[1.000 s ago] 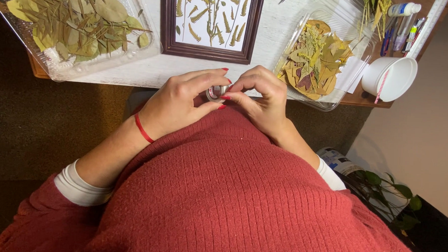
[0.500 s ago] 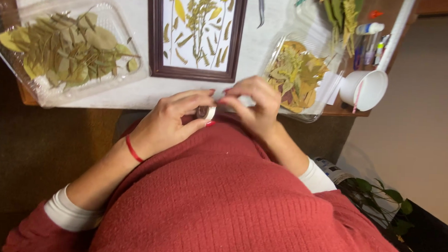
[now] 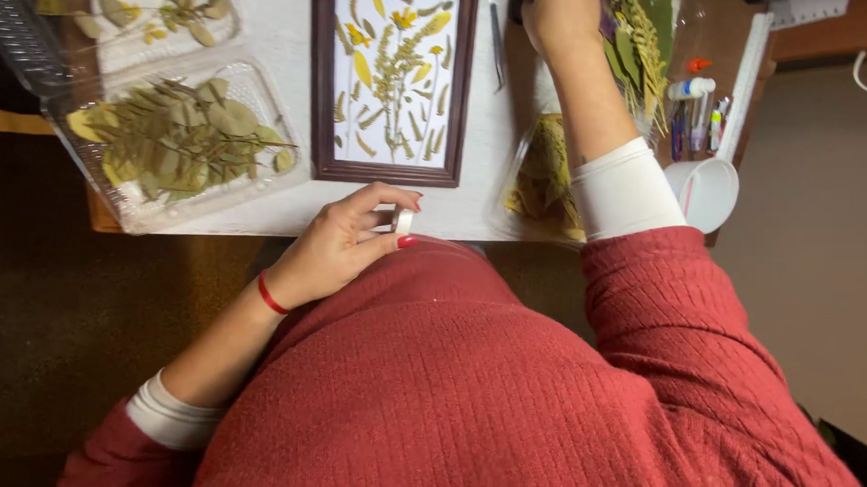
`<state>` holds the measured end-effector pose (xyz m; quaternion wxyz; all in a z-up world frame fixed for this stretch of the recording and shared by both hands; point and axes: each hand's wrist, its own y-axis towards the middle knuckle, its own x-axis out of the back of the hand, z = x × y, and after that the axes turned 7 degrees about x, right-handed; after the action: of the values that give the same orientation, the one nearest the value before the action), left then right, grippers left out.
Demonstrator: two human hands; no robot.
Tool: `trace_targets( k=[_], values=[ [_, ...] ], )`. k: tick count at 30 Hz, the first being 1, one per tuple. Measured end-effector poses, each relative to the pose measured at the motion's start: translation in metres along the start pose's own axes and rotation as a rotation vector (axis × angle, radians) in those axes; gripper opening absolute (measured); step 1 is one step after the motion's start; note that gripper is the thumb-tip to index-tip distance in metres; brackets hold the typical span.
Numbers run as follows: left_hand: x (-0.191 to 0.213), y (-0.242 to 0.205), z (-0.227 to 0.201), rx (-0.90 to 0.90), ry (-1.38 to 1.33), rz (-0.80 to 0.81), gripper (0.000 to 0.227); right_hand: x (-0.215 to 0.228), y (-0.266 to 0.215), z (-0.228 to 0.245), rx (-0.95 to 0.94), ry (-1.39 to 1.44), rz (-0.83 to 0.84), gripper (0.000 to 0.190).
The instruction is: Arranging and gluing dried botanical elements into a picture frame to create art.
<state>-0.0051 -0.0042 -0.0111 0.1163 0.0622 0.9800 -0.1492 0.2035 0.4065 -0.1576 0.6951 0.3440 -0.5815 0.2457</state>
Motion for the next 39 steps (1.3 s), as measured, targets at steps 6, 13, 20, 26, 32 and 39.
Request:
trace_targets(
  k=[6, 13, 20, 26, 32, 39],
  values=[
    [0.006, 0.003, 0.000, -0.143, -0.148, 0.043, 0.030, 0.026, 0.015, 0.006, 0.019, 0.052, 0.040, 0.027],
    [0.023, 0.013, -0.004, -0.135, -0.190, 0.027, 0.033, 0.095, -0.014, 0.022, -0.091, 0.432, -0.064, 0.032],
    [0.043, 0.017, -0.042, -0.195, -0.014, -0.102, 0.033, 0.212, -0.114, 0.131, -0.031, 0.577, -0.085, 0.060],
    [0.030, 0.013, -0.069, -0.203, 0.016, -0.008, 0.035, 0.266, -0.173, 0.149, 0.039, 0.671, 0.081, 0.062],
    [0.019, 0.025, -0.074, -0.150, 0.077, 0.055, 0.034, 0.277, -0.187, 0.146, 0.128, 0.470, 0.037, 0.061],
    [0.039, 0.084, -0.084, -0.326, 0.329, 0.014, 0.034, 0.279, -0.184, 0.144, 0.116, 0.327, -0.087, 0.065]
  ],
)
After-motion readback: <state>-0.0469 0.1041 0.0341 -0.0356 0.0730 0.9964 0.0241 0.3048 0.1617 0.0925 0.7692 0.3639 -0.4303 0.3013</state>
